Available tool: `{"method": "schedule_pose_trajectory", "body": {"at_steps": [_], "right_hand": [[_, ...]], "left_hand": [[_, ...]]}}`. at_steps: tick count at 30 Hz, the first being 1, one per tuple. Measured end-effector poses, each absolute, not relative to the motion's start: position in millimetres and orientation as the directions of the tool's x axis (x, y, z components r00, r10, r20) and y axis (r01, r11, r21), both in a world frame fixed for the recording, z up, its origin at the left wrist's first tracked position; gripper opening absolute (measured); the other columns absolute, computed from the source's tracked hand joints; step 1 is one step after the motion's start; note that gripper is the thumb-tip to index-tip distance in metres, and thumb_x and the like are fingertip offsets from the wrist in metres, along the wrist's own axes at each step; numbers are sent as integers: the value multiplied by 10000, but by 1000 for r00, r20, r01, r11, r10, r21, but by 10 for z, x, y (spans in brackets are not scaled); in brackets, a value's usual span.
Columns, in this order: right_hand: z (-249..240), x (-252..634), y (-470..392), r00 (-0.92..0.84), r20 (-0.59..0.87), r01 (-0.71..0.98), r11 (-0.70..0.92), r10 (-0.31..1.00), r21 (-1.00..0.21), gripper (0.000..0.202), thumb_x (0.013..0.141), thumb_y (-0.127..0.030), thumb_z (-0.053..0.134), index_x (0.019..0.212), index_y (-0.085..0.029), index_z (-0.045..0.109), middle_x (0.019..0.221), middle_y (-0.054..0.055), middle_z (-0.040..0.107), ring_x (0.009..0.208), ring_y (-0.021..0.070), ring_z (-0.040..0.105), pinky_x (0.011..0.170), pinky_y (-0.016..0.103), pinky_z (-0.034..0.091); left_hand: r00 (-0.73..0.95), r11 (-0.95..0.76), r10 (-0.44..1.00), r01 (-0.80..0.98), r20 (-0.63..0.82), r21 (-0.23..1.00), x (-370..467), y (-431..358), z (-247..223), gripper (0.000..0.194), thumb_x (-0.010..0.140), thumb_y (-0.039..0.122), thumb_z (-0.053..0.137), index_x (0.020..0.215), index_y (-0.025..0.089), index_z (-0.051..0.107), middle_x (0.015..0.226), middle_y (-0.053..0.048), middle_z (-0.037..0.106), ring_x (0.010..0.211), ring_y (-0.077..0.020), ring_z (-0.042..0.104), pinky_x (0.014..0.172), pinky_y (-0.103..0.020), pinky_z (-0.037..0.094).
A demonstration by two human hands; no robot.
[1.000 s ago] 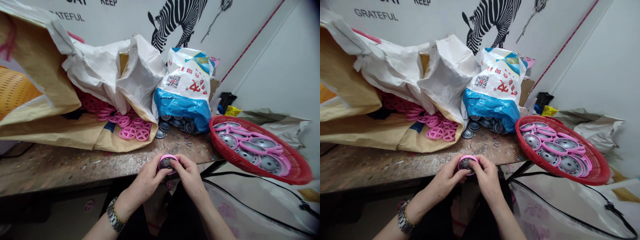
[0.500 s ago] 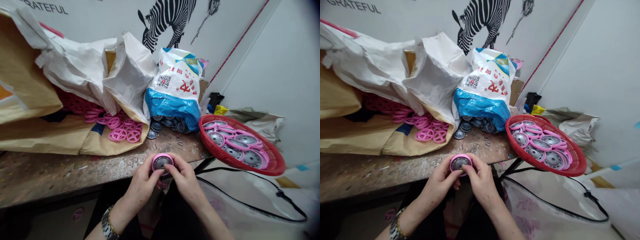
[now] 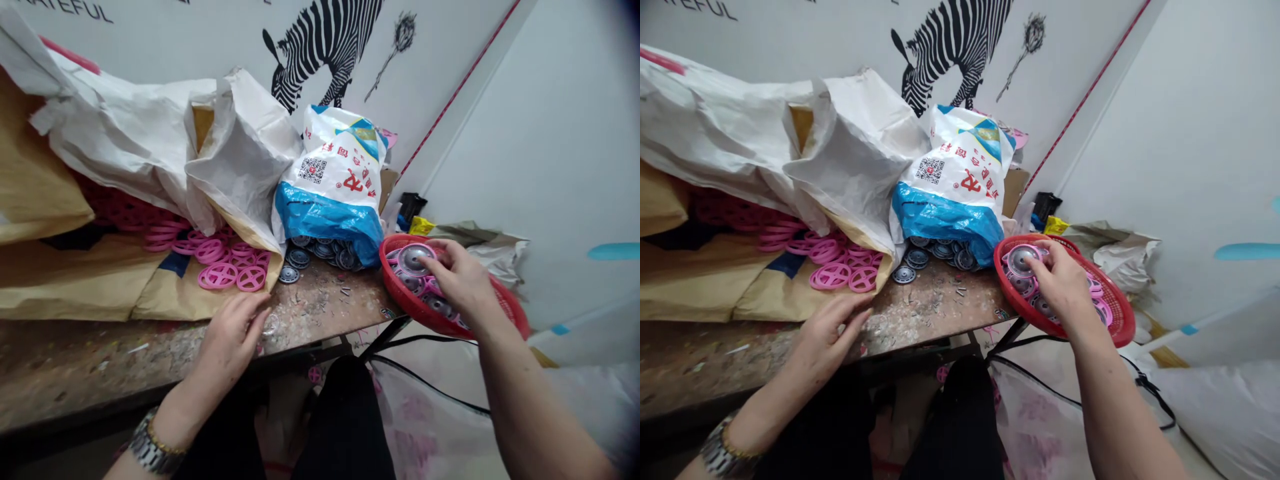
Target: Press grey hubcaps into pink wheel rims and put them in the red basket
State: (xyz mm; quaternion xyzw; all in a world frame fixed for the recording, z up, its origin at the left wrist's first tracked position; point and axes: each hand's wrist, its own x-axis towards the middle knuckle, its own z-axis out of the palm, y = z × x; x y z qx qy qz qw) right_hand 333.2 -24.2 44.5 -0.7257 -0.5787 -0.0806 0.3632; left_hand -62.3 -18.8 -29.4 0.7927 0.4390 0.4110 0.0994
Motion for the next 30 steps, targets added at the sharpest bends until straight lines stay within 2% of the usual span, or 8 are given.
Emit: {"method": "schedule_pose_trajectory", "body": {"at_steps": [2, 4, 7, 12, 16, 19, 25, 30], "right_hand": [[429, 3375, -196, 324, 479, 920, -155, 816, -359, 448, 860, -490, 607, 1200, -206, 674, 945, 112, 749, 876, 308, 688, 780, 438, 512], [403, 3331, -184, 263, 497, 953, -144, 827, -265, 428, 882, -470, 578, 1182, -186, 689, 1040, 152, 743, 975, 336, 674, 860, 473, 497], [370, 3146, -211, 133, 617, 976, 5, 776, -216, 340, 905, -382, 531, 1104, -174, 712, 1115, 158, 732, 1057, 328, 652, 954, 481, 471], [300, 2638, -267, -31, 682, 908, 306, 731, -287, 223, 938, -296, 516, 1031, -234, 709, 1106, 94, 735, 1071, 278, 644, 988, 456, 461], [148, 2210, -197, -149, 594, 849, 410, 790, -333, 201, 956, -267, 529, 1037, -245, 711, 1095, 80, 734, 1048, 267, 640, 953, 429, 479], [10, 1949, -44, -213, 451, 881, 370, 867, -295, 217, 964, -232, 526, 1081, -219, 709, 1117, 90, 730, 1055, 260, 631, 950, 400, 478], [-185, 1497, 341, -293, 304, 910, 362, 906, -201, 233, 961, -267, 573, 1140, -197, 705, 1141, 110, 719, 1067, 262, 613, 905, 364, 482], [-302, 1249, 551, -300, 266, 930, 343, 916, -133, 190, 944, -301, 601, 1026, -181, 723, 1118, 132, 710, 1062, 281, 592, 831, 357, 476]], "left_hand": [[297, -598, 752, 682, 589, 420, -720, -83, -316, 310, 985, 326, 454, 1146, 150, 651, 1078, -129, 702, 1036, -281, 632, 937, -422, 490], [301, -562, 754, 757, 584, 335, -811, 18, -345, 330, 980, 325, 446, 1160, 133, 644, 1064, -146, 694, 1023, -299, 622, 932, -440, 487], [309, -484, 781, 849, 542, 213, -924, 156, -379, 367, 970, 340, 449, 1197, 110, 622, 1118, -179, 672, 1051, -331, 595, 955, -472, 468], [326, -384, 836, 922, 441, 47, -973, 363, -363, 421, 971, 389, 481, 1257, 104, 599, 1145, -193, 649, 1071, -345, 560, 965, -462, 445], [318, -342, 892, 940, 323, 18, -911, 490, -346, 417, 953, 438, 533, 1189, 116, 652, 1116, -189, 658, 1092, -352, 559, 934, -435, 439], [291, -303, 921, 953, 258, 7, -856, 519, -327, 368, 949, 444, 538, 1111, 151, 691, 1092, -177, 669, 1101, -357, 555, 878, -419, 438], [277, -288, 923, 958, 269, 2, -784, 482, -268, 340, 937, 437, 565, 1054, 157, 719, 1091, -179, 687, 1101, -360, 555, 839, -425, 429], [285, -293, 912, 956, 296, -20, -810, 447, -255, 301, 976, 364, 499, 967, 161, 722, 1011, -156, 713, 1045, -326, 592, 815, -403, 417]]}}
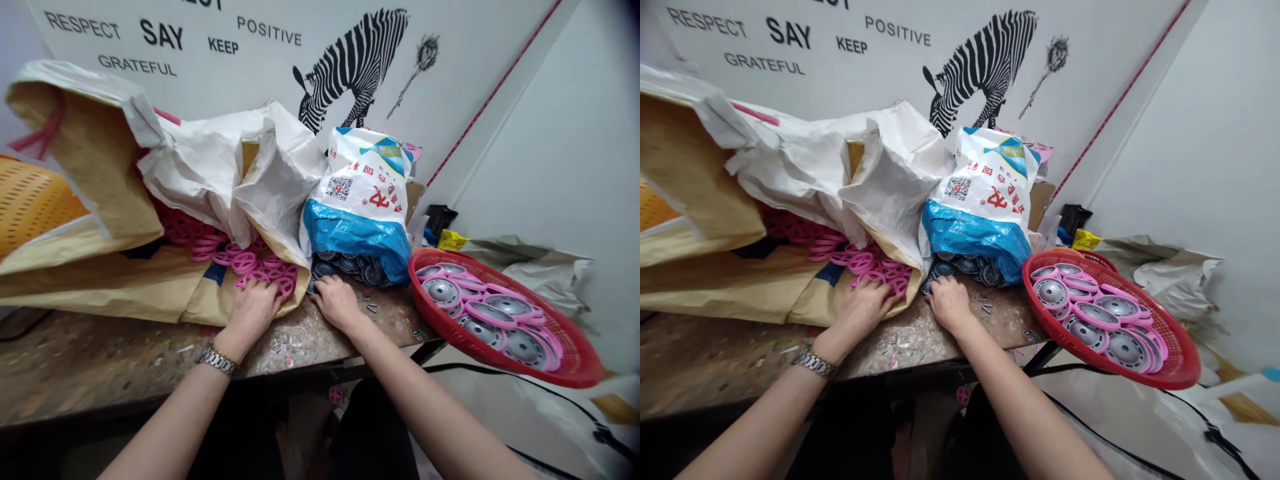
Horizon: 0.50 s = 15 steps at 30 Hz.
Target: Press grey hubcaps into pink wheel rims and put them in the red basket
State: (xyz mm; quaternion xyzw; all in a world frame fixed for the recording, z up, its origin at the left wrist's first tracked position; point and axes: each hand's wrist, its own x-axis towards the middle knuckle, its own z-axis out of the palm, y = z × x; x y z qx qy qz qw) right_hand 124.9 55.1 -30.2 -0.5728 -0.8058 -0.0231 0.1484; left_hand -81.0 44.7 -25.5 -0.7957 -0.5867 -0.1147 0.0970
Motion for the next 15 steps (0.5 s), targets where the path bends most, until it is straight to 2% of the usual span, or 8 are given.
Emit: {"method": "schedule_pose_trajectory", "body": {"at_steps": [4, 8, 11, 15], "right_hand": [[-356, 1214, 609, -297, 267, 935, 335, 917, -112, 223, 966, -316, 560, 965, -166, 725, 1052, 145, 723, 1051, 285, 589, 805, 351, 453], [-358, 1265, 583, -278, 290, 936, 327, 916, -132, 269, 1000, -244, 468, 953, -171, 723, 1001, 137, 736, 1003, 266, 601, 793, 339, 418], [-351, 1342, 538, -219, 331, 937, 292, 918, -189, 274, 999, -217, 447, 978, -171, 717, 977, 135, 732, 979, 255, 603, 805, 330, 394], [-376, 1462, 459, -83, 378, 916, 219, 922, -335, 238, 978, -228, 467, 1001, -185, 699, 921, 116, 713, 896, 238, 609, 768, 312, 380]], "left_hand": [[303, -311, 897, 950, 323, -26, -845, 431, -252, 286, 982, 256, 453, 915, 174, 719, 993, -133, 723, 1037, -313, 600, 846, -423, 407], [302, -320, 884, 947, 358, -11, -808, 460, -250, 230, 950, 297, 520, 1011, 178, 707, 1107, -141, 696, 1085, -344, 572, 847, -454, 414], [341, -363, 874, 932, 345, -1, -742, 512, -238, 205, 921, 305, 570, 983, 171, 713, 1074, -146, 699, 1079, -353, 574, 839, -454, 422], [385, -418, 868, 907, 313, 44, -681, 597, -214, 164, 883, 192, 584, 954, 123, 715, 1006, -180, 707, 1054, -361, 597, 849, -455, 428]]}}
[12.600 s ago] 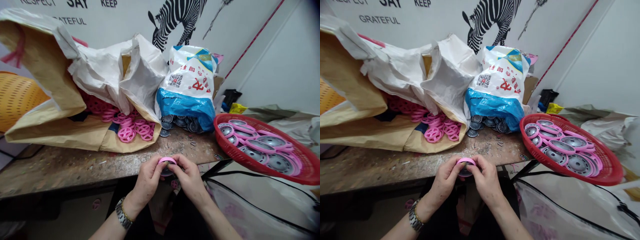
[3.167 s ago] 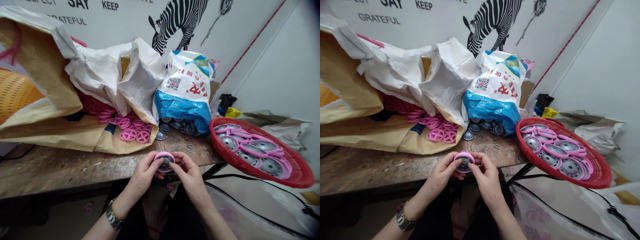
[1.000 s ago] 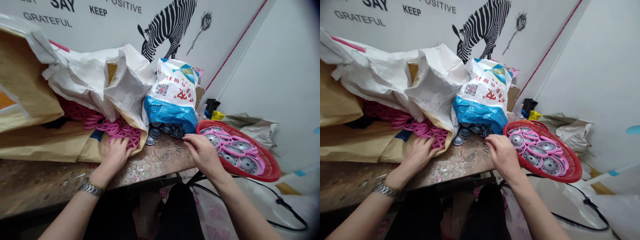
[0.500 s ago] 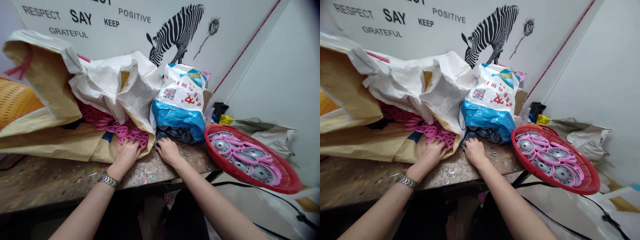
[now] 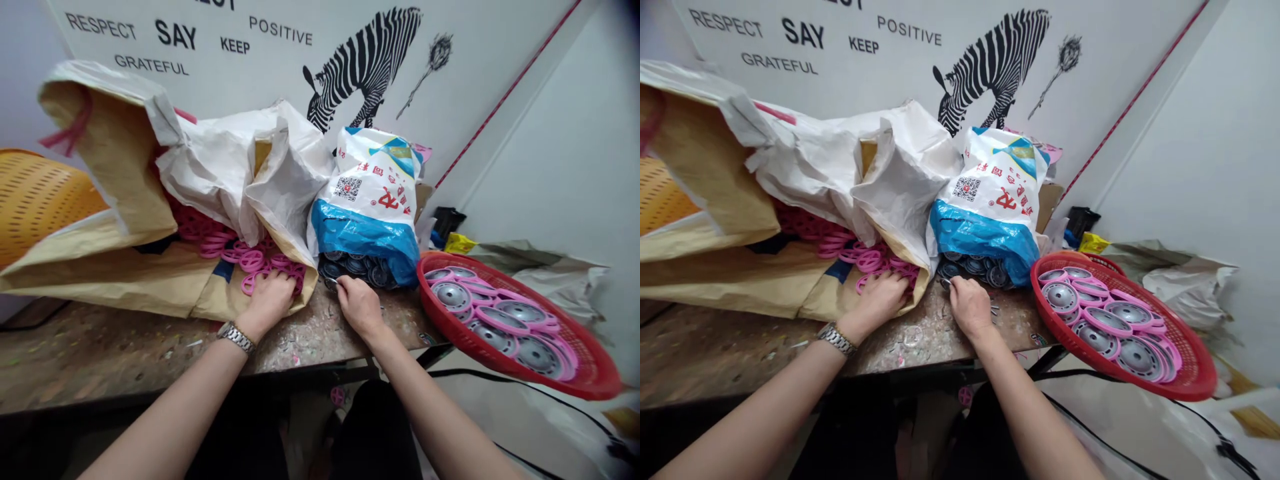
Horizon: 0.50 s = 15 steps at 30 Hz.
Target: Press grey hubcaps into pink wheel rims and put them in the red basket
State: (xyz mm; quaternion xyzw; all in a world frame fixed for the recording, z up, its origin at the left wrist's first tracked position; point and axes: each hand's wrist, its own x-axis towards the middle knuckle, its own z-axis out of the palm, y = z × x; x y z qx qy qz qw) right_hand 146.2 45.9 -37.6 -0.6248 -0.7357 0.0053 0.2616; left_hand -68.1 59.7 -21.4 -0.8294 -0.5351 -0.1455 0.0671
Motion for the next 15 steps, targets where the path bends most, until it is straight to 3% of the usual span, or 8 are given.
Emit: {"method": "schedule_pose_trajectory", "body": {"at_steps": [6, 10, 15], "right_hand": [[-435, 1577, 320, 70, 357, 760, 182, 932, -624, 161, 892, -265, 518, 893, -205, 668, 837, 68, 681, 796, 224, 593, 716, 307, 370], [-403, 1609, 232, 133, 297, 533, 184, 946, -826, 203, 843, -395, 552, 800, -212, 626, 749, 18, 637, 721, 193, 571, 693, 296, 388], [-291, 1576, 61, 160, 158, 170, 130, 974, -977, 378, 723, -583, 658, 731, -211, 586, 675, -11, 564, 624, 153, 504, 585, 264, 395]], "left_hand": [[392, -476, 865, 839, 313, 264, -734, 667, -173, 129, 847, 110, 570, 840, 119, 699, 974, -167, 708, 1001, -299, 629, 861, -381, 449], [324, -464, 882, 727, 342, 507, -840, 634, -142, 156, 856, 224, 580, 750, 153, 670, 828, -91, 696, 830, -223, 639, 780, -314, 474], [212, -385, 923, 479, 321, 789, -922, 401, -144, 329, 900, 441, 527, 823, 148, 656, 810, -57, 701, 748, -183, 666, 696, -289, 542]]}}
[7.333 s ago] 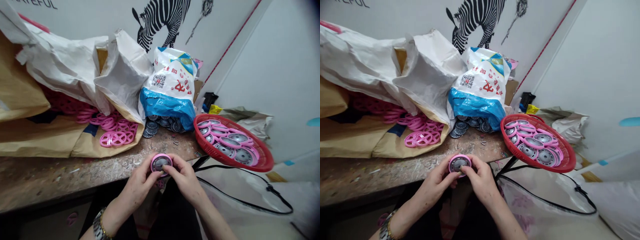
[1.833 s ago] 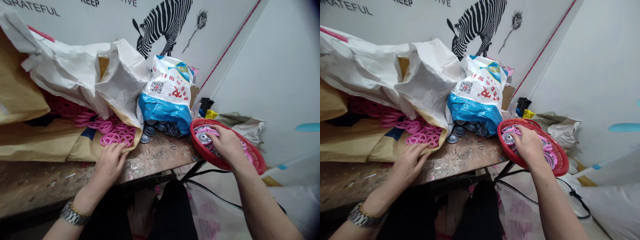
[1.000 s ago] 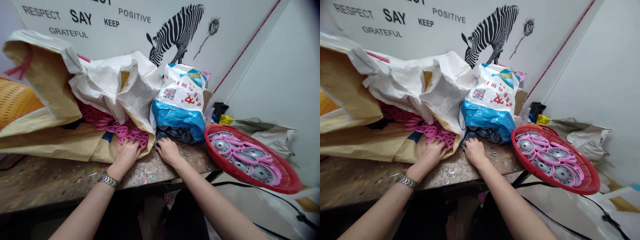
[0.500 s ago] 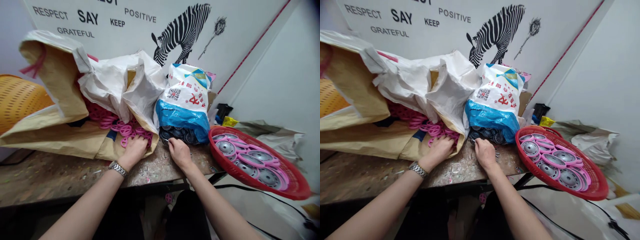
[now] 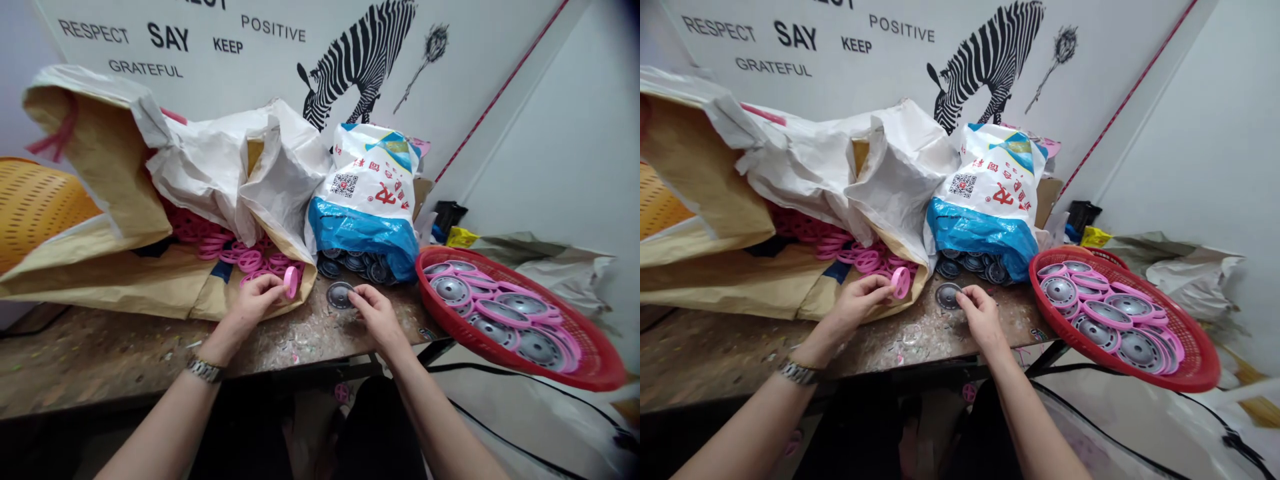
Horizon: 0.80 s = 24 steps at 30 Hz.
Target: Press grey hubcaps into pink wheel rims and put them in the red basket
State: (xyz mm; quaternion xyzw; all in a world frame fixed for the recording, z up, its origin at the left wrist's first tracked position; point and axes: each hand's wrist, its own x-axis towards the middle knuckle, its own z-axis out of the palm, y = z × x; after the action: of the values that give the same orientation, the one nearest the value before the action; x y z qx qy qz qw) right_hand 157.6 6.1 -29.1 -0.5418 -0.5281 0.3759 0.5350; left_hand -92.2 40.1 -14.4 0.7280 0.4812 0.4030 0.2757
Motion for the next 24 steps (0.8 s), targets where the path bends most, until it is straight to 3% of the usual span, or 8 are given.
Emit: {"method": "schedule_pose_trajectory", "body": {"at_steps": [3, 5, 7, 12, 18, 24], "right_hand": [[-217, 1489, -85, 139, 59, -24, 63, 989, -998, 433, 681, -618, 714, 744, -211, 580, 719, -2, 583, 638, 147, 522, 577, 258, 435], [-188, 1411, -181, 112, 10, -118, 23, 994, -993, 462, 652, -625, 753, 750, -210, 578, 759, 6, 602, 666, 150, 550, 612, 274, 481], [-189, 1337, -262, 66, -40, -214, -25, 997, -977, 472, 624, -602, 806, 748, -204, 584, 771, 2, 612, 668, 141, 555, 620, 269, 492], [-291, 1246, -371, -17, -74, -336, -75, 997, -939, 408, 674, -509, 847, 792, -197, 613, 724, -24, 631, 641, 115, 541, 591, 221, 435], [-343, 1234, -427, 173, 72, -260, 116, 982, -959, 338, 700, -398, 831, 863, -220, 594, 761, -35, 678, 711, 135, 606, 675, 250, 478], [-308, 1232, -539, 104, 80, -162, 97, 991, -982, 385, 719, -372, 777, 1047, -216, 649, 866, 16, 735, 787, 185, 663, 743, 319, 525]], "left_hand": [[173, -181, 971, 84, 165, 980, -864, 177, -159, 356, 825, 502, 679, 833, 147, 660, 837, -46, 705, 741, -162, 677, 704, -291, 583], [212, 38, 977, -223, 11, 974, -784, 34, -176, 367, 703, 456, 836, 796, 141, 674, 822, -35, 697, 726, -144, 667, 694, -270, 588], [271, 160, 960, -347, -64, 924, -690, -89, -200, 368, 650, 408, 895, 767, 131, 684, 805, -30, 688, 724, -132, 656, 685, -249, 587], [341, 222, 934, -314, -109, 923, -509, -277, -266, 359, 705, 413, 863, 776, 144, 637, 777, -6, 658, 679, -115, 644, 633, -210, 564], [346, 131, 935, -154, -71, 979, -431, -352, -240, 338, 808, 458, 754, 937, 179, 614, 835, 7, 631, 773, -145, 650, 683, -261, 600], [398, 22, 917, 20, -28, 1000, -388, -416, -181, 346, 887, 461, 624, 1072, 168, 623, 928, -38, 670, 709, -163, 686, 596, -249, 577]]}}
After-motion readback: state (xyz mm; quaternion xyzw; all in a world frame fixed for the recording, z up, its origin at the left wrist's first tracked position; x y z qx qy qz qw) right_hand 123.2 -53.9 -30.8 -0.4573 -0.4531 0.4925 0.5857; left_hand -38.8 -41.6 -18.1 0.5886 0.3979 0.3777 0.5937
